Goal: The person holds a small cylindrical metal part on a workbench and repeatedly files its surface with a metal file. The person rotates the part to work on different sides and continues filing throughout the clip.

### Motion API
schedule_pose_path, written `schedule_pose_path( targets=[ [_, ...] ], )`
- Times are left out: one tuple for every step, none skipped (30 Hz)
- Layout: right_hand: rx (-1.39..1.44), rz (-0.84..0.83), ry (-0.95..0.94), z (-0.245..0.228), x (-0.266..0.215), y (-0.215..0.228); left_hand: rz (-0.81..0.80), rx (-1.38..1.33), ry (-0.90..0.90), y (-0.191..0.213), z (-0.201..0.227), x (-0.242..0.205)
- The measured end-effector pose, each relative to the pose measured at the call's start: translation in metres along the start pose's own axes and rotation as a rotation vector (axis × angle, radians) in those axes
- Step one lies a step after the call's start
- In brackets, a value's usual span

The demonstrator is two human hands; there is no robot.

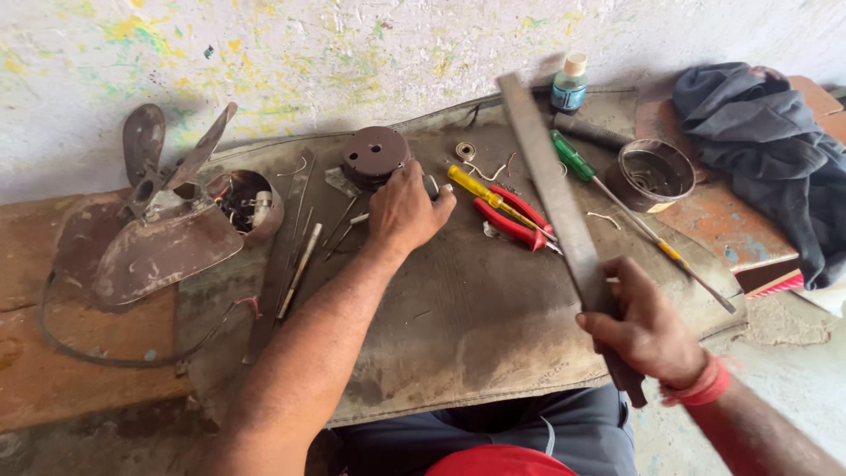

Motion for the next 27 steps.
schedule_pose_path(
  targets=[
    [-0.024, 0.011, 0.023, -0.009, -0.004, -0.012, 0.049, -0.043, -0.001, 0.007, 0.0, 0.0],
    [-0.048, 0.022, 0.046, -0.019, -0.007, -0.024, 0.097, -0.085, -0.003, 0.014, -0.001, -0.001],
    [-0.073, 0.03, 0.072, -0.029, -0.007, -0.034, 0.15, -0.127, -0.003, 0.022, -0.002, 0.0],
    [-0.221, 0.057, 0.085, -0.039, -0.005, -0.043, 0.12, -0.177, 0.024, 0.027, -0.005, 0.002],
    [-0.37, 0.085, 0.096, -0.048, -0.003, -0.05, 0.086, -0.23, 0.052, 0.032, -0.009, 0.003],
    [-0.518, 0.114, 0.108, -0.056, -0.001, -0.057, 0.053, -0.282, 0.08, 0.037, -0.012, 0.006],
    [-0.465, 0.1, 0.269, -0.068, 0.001, -0.068, 0.07, -0.319, 0.071, 0.043, -0.015, 0.008],
    [-0.408, 0.084, 0.428, -0.078, 0.001, -0.077, 0.088, -0.355, 0.061, 0.05, -0.018, 0.01],
    [-0.347, 0.07, 0.579, -0.086, -0.001, -0.084, 0.098, -0.393, 0.051, 0.054, -0.02, 0.01],
    [-0.364, 0.073, 0.535, -0.086, 0.0, -0.089, 0.058, -0.462, 0.099, 0.054, -0.025, 0.008],
    [-0.38, 0.084, 0.493, -0.085, 0.001, -0.092, 0.017, -0.531, 0.141, 0.055, -0.029, 0.009],
    [-0.397, 0.093, 0.451, -0.084, 0.002, -0.095, -0.024, -0.6, 0.181, 0.056, -0.032, 0.01],
    [-0.414, 0.103, 0.408, -0.082, 0.002, -0.098, -0.004, -0.637, 0.18, 0.057, -0.034, 0.011],
    [-0.432, 0.112, 0.365, -0.079, 0.003, -0.1, 0.017, -0.674, 0.179, 0.058, -0.036, 0.012],
    [-0.449, 0.119, 0.318, -0.077, 0.004, -0.102, 0.036, -0.711, 0.181, 0.059, -0.039, 0.011],
    [-0.455, 0.107, 0.322, -0.076, 0.005, -0.104, 0.004, -0.705, 0.213, 0.057, -0.043, 0.011],
    [-0.462, 0.099, 0.325, -0.076, 0.004, -0.103, -0.031, -0.701, 0.242, 0.056, -0.045, 0.012],
    [-0.469, 0.091, 0.327, -0.076, 0.004, -0.104, -0.066, -0.696, 0.271, 0.054, -0.047, 0.013],
    [-0.489, 0.095, 0.33, -0.076, 0.003, -0.103, -0.068, -0.704, 0.277, 0.053, -0.048, 0.014],
    [-0.51, 0.1, 0.334, -0.077, 0.0, -0.104, -0.07, -0.713, 0.284, 0.052, -0.047, 0.015],
    [-0.529, 0.098, 0.34, -0.079, 0.0, -0.106, -0.067, -0.719, 0.294, 0.053, -0.048, 0.014],
    [-0.557, 0.116, 0.328, -0.081, 0.001, -0.108, 0.003, -0.696, 0.246, 0.057, -0.047, 0.015],
    [-0.586, 0.136, 0.314, -0.082, 0.001, -0.11, 0.071, -0.671, 0.196, 0.059, -0.043, 0.015],
    [-0.614, 0.157, 0.301, -0.085, 0.003, -0.112, 0.138, -0.645, 0.145, 0.063, -0.039, 0.014],
    [-0.587, 0.151, 0.417, -0.091, 0.008, -0.117, 0.168, -0.555, 0.098, 0.065, -0.035, 0.011],
    [-0.558, 0.143, 0.532, -0.099, 0.019, -0.123, 0.197, -0.466, 0.05, 0.067, -0.031, 0.007],
    [-0.528, 0.14, 0.649, -0.107, 0.029, -0.127, 0.227, -0.376, -0.003, 0.068, -0.024, 0.004]
  ],
)
Point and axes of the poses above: each hand's wrist, its own x-axis towards the middle knuckle, its own y-axis out of the back of the hand, z = x × y, the point moved 4 cm from there along x, towards the middle knuckle, and after that the axes turned 6 degrees about x, right-handed, at the moved point
